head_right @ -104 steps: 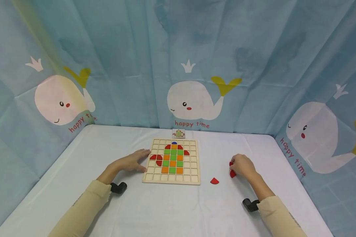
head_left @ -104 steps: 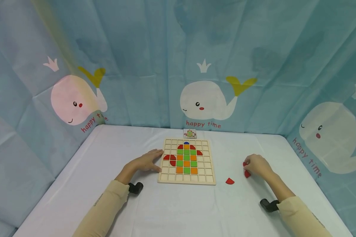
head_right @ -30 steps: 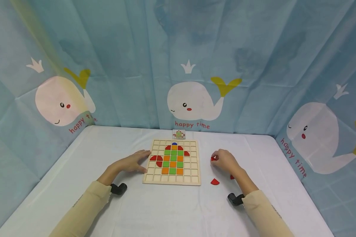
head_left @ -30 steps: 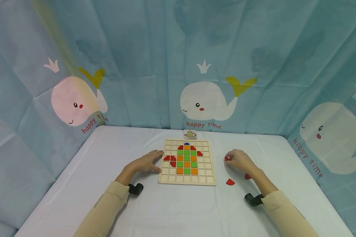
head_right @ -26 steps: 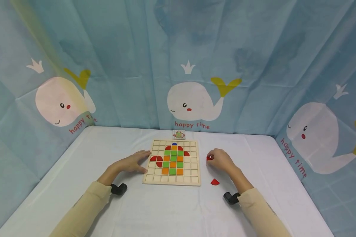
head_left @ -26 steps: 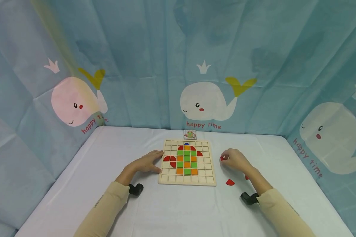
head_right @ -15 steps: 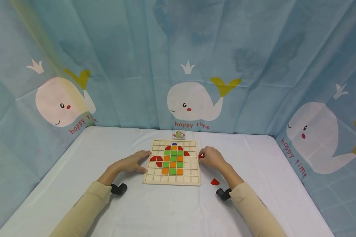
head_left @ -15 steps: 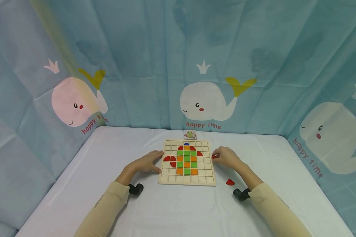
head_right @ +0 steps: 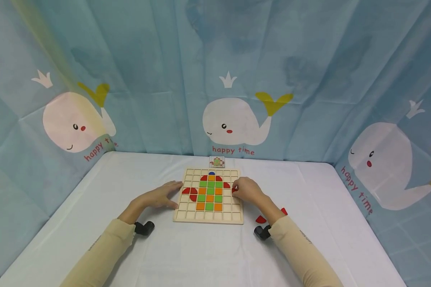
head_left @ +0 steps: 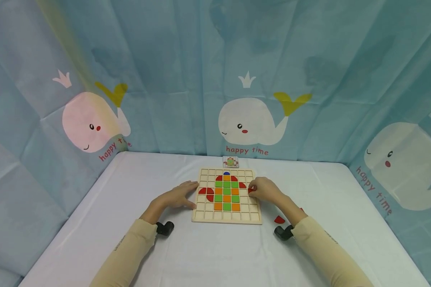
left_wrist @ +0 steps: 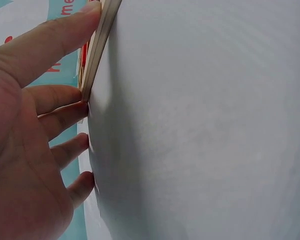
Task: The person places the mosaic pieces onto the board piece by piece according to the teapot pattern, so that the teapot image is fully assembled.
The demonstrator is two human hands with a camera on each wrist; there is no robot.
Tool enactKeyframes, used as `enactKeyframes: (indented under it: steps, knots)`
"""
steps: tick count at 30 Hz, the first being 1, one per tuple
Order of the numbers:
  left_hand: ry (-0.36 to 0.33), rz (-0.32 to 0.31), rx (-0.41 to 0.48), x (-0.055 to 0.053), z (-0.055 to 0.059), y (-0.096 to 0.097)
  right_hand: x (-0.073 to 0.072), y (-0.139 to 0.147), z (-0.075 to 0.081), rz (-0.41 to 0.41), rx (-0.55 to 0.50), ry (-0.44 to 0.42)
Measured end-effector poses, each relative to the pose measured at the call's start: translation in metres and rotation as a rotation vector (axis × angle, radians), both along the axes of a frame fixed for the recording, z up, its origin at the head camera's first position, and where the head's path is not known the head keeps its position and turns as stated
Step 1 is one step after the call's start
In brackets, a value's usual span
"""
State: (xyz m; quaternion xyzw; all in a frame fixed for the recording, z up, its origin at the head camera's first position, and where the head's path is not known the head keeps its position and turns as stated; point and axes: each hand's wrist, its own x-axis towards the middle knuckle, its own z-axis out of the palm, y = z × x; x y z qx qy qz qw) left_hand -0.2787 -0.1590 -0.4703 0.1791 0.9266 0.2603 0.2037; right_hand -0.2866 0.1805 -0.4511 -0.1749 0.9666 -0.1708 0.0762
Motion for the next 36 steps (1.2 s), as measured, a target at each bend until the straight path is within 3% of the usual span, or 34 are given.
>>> enactKeyframes:
  steps: [18,23,28,36]
  knots:
    - [0.004,-0.002,-0.011,-0.001,0.001,0.000,0.002,-0.001,0.002,-0.028,-0.003,0.009]
    - [0.003,-0.007,-0.008,0.000,-0.001,0.000,0.012,0.006,0.016,-0.075,0.003,0.061]
    - [0.008,-0.006,-0.011,0.000,0.002,0.000,0.023,0.021,0.031,-0.067,-0.027,0.106]
    - [0.002,-0.010,-0.012,0.000,0.002,0.000,0.038,0.060,0.030,-0.113,-0.077,0.088]
